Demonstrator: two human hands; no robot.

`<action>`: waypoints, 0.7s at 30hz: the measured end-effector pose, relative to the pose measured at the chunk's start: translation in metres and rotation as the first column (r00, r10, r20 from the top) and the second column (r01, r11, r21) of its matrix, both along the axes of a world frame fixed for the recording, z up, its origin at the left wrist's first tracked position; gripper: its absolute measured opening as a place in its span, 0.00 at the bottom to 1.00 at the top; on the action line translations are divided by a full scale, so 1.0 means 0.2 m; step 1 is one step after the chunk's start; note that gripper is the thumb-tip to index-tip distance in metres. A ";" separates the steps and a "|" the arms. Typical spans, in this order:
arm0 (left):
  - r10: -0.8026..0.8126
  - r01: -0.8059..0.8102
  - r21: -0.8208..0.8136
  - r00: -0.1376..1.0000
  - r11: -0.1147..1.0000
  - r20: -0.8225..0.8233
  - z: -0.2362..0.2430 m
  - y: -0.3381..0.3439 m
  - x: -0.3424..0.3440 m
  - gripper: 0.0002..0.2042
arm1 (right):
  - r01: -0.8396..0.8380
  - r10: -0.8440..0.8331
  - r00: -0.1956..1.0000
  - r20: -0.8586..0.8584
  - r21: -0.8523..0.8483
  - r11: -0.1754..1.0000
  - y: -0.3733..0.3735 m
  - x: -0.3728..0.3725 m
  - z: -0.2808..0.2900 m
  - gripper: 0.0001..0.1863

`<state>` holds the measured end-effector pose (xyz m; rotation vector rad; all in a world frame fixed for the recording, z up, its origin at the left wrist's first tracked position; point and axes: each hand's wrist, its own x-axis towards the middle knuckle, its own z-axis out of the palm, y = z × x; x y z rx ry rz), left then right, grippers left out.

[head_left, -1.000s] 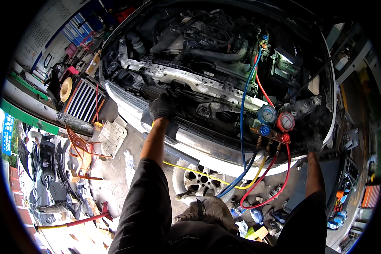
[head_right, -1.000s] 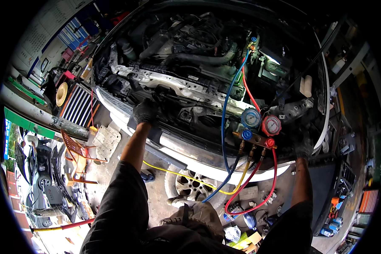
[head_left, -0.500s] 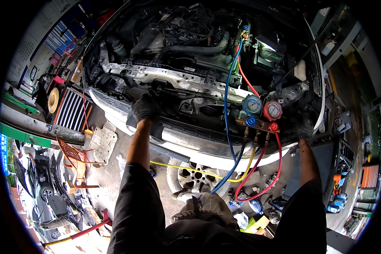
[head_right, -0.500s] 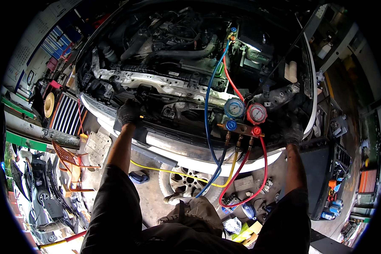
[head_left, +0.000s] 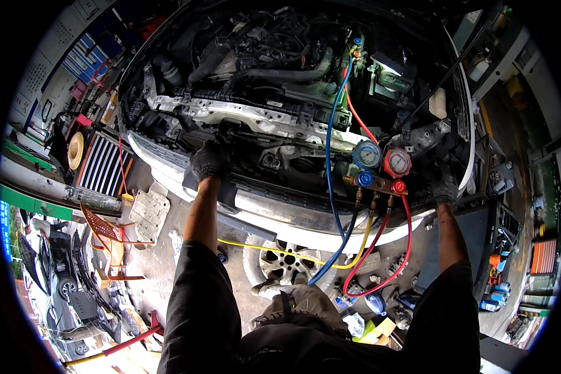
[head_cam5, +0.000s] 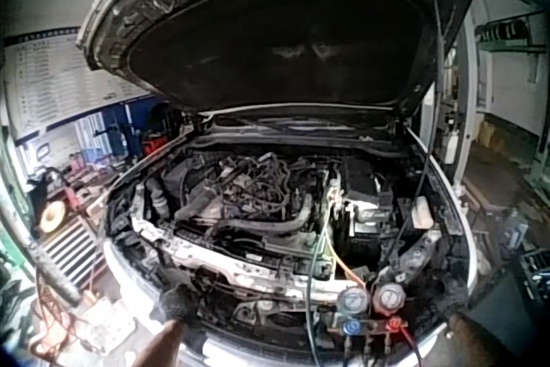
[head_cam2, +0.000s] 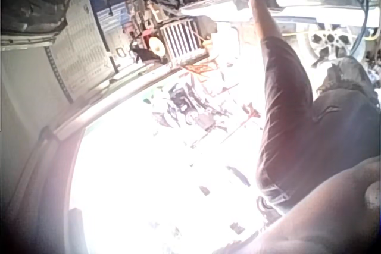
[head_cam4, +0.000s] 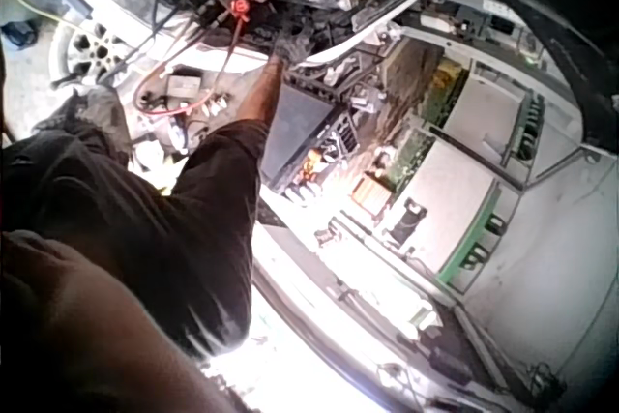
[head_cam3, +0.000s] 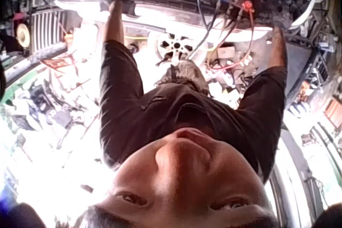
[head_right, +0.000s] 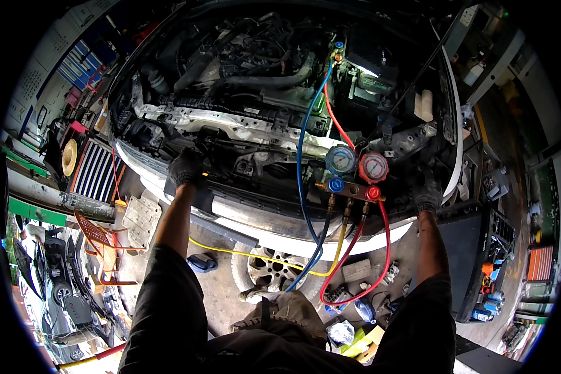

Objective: The person connects the blue and red hoses of a manifold gauge set to the air conditioning system ports inside a car's engine bay and then monitors the pressure gauges while turning the valves.

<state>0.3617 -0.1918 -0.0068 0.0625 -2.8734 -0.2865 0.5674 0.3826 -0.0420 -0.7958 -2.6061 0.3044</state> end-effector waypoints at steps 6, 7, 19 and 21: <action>0.029 -0.029 0.016 0.999 0.999 0.026 0.01 0.01 0.00 0.17 | -0.006 0.009 0.999 0.049 -0.050 0.999 -0.02 0.00 0.03 0.24; 0.043 -0.044 0.024 0.998 0.999 0.035 -0.01 -0.01 -0.02 0.17 | -0.003 0.007 0.998 0.059 -0.070 0.998 -0.03 -0.01 0.04 0.24; 0.053 -0.053 0.015 0.998 0.998 0.041 -0.08 -0.05 -0.06 0.17 | -0.102 0.101 0.995 -0.004 -0.075 0.992 0.08 -0.01 -0.07 0.31; 0.078 -0.078 0.018 0.996 0.997 0.042 -0.05 -0.01 -0.04 0.18 | -0.123 0.121 0.992 -0.033 -0.062 0.990 0.13 0.00 -0.10 0.29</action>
